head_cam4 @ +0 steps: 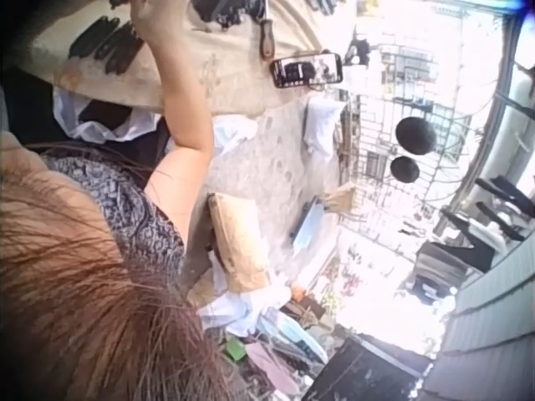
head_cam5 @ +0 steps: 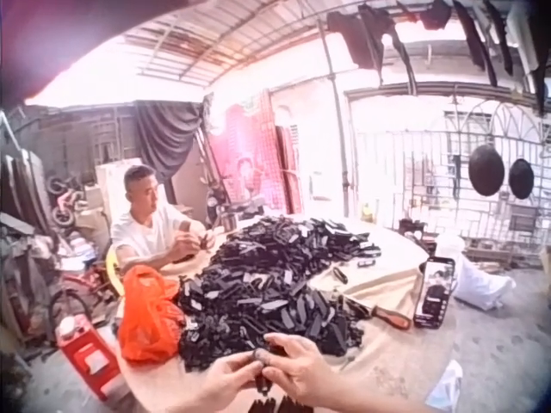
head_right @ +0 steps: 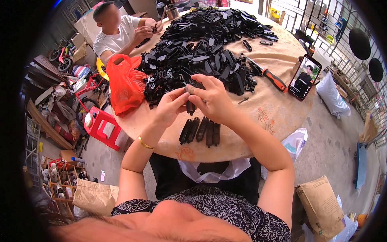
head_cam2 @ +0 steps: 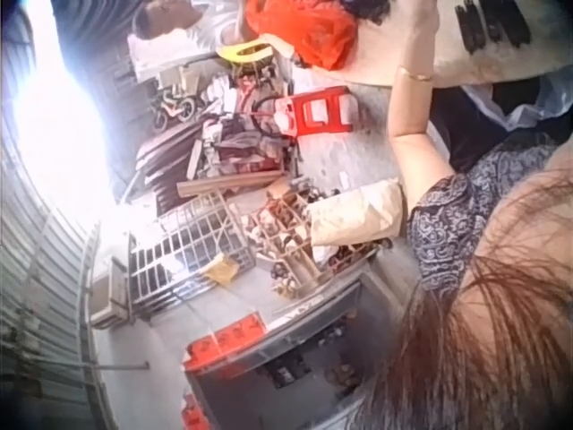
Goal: The person assembles plastic components by snapping small pieces onto them by hand, then arranges the assembled parts in a row on the table.
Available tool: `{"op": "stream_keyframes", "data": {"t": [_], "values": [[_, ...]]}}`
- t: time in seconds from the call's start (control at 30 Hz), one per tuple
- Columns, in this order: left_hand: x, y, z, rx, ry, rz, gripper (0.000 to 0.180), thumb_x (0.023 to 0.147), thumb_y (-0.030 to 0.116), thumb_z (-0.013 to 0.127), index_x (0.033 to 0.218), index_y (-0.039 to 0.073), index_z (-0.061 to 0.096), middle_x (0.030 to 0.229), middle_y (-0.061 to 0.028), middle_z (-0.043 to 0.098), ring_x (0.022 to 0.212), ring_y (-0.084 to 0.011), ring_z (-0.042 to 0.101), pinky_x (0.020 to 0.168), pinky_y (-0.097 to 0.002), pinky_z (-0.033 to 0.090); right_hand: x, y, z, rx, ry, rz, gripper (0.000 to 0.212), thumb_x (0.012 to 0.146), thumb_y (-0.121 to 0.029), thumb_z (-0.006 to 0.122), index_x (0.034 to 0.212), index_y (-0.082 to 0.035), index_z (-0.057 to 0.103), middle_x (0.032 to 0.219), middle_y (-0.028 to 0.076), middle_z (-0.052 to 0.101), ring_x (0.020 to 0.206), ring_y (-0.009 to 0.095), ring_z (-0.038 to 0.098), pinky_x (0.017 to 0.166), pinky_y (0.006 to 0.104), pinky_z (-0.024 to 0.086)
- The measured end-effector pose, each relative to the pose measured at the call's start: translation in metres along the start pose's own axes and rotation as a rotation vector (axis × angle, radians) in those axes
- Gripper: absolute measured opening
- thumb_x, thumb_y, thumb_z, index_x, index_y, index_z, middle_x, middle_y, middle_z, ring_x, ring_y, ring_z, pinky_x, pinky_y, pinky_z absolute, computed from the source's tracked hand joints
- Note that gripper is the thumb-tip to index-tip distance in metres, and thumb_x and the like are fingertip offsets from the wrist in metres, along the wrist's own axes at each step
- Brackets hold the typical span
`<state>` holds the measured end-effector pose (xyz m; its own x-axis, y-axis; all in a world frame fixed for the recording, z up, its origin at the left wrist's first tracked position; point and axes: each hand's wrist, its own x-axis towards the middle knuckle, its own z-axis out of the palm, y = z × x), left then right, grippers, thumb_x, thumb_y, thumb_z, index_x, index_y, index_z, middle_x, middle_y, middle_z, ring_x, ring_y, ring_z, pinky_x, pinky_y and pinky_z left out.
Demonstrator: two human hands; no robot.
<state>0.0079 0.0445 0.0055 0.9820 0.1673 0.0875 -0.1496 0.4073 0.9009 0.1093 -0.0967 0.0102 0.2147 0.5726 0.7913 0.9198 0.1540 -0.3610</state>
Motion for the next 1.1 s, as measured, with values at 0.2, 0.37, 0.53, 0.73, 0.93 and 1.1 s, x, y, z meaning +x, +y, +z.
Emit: {"op": "stream_keyframes", "data": {"t": [0.2,0.37,0.53,0.73,0.93,1.1], "values": [[-0.024,0.027,-0.023,0.54,0.179,-0.124,0.031,0.082,0.006,0.054,0.111,-0.004,0.049,0.091,-0.0089,0.06,0.073,-0.0117,0.058,0.067,-0.0256,0.05,0.006,0.029,-0.017,0.136,0.13,0.251,0.019,0.079,-0.018,0.06,0.087,-0.001,0.063,0.076,0.013,0.061,0.071,0.027,0.059,0.063,0.0325,0.047],[-0.05,0.016,-0.034,0.806,-0.028,-0.191,0.033,0.078,0.004,0.057,0.11,-0.003,0.051,0.087,-0.0042,0.059,0.074,-0.0097,0.056,0.066,-0.0239,0.048,-0.003,0.052,-0.032,-0.126,-0.158,0.34,0.015,0.072,-0.015,0.066,0.083,-0.004,0.065,0.071,0.011,0.061,0.061,0.02,0.059,0.058,0.0283,0.046],[-0.06,0.01,-0.006,1.133,0.06,-0.149,0.034,0.077,0.003,0.058,0.109,-0.001,0.052,0.085,-0.009,0.06,0.072,-0.0131,0.056,0.065,-0.0274,0.048,-0.009,0.042,-0.022,-0.188,-0.421,0.339,0.016,0.071,-0.022,0.063,0.08,-0.008,0.065,0.074,0.01,0.061,0.075,0.027,0.059,0.067,0.0363,0.047],[-0.068,0.0,-0.002,1.341,0.083,0.046,0.026,0.078,0.005,0.058,0.103,-0.001,0.054,0.082,-0.0096,0.06,0.062,-0.0137,0.057,0.057,-0.0257,0.047,-0.014,0.052,-0.021,-0.326,-0.526,0.416,0.016,0.069,-0.02,0.064,0.079,-0.008,0.065,0.075,0.011,0.062,0.074,0.028,0.059,0.065,0.0352,0.047],[-0.054,0.017,-0.054,1.414,0.39,0.237,0.014,0.075,0.011,0.062,0.084,0.0,0.059,0.079,-0.0136,0.057,0.067,-0.0227,0.057,0.059,-0.032,0.045,-0.008,0.04,-0.023,-0.244,-0.542,0.473,0.019,0.073,-0.024,0.062,0.08,-0.007,0.065,0.075,0.012,0.062,0.075,0.028,0.059,0.066,0.0373,0.047],[-0.058,0.037,-0.094,1.718,0.558,0.112,0.02,0.071,0.019,0.065,0.079,0.001,0.059,0.079,-0.0145,0.055,0.074,-0.0299,0.056,0.067,-0.038,0.045,-0.01,0.048,-0.023,-0.235,-0.378,0.366,0.018,0.072,-0.02,0.063,0.082,-0.006,0.065,0.071,0.011,0.062,0.068,0.026,0.06,0.06,0.0335,0.047]]}}
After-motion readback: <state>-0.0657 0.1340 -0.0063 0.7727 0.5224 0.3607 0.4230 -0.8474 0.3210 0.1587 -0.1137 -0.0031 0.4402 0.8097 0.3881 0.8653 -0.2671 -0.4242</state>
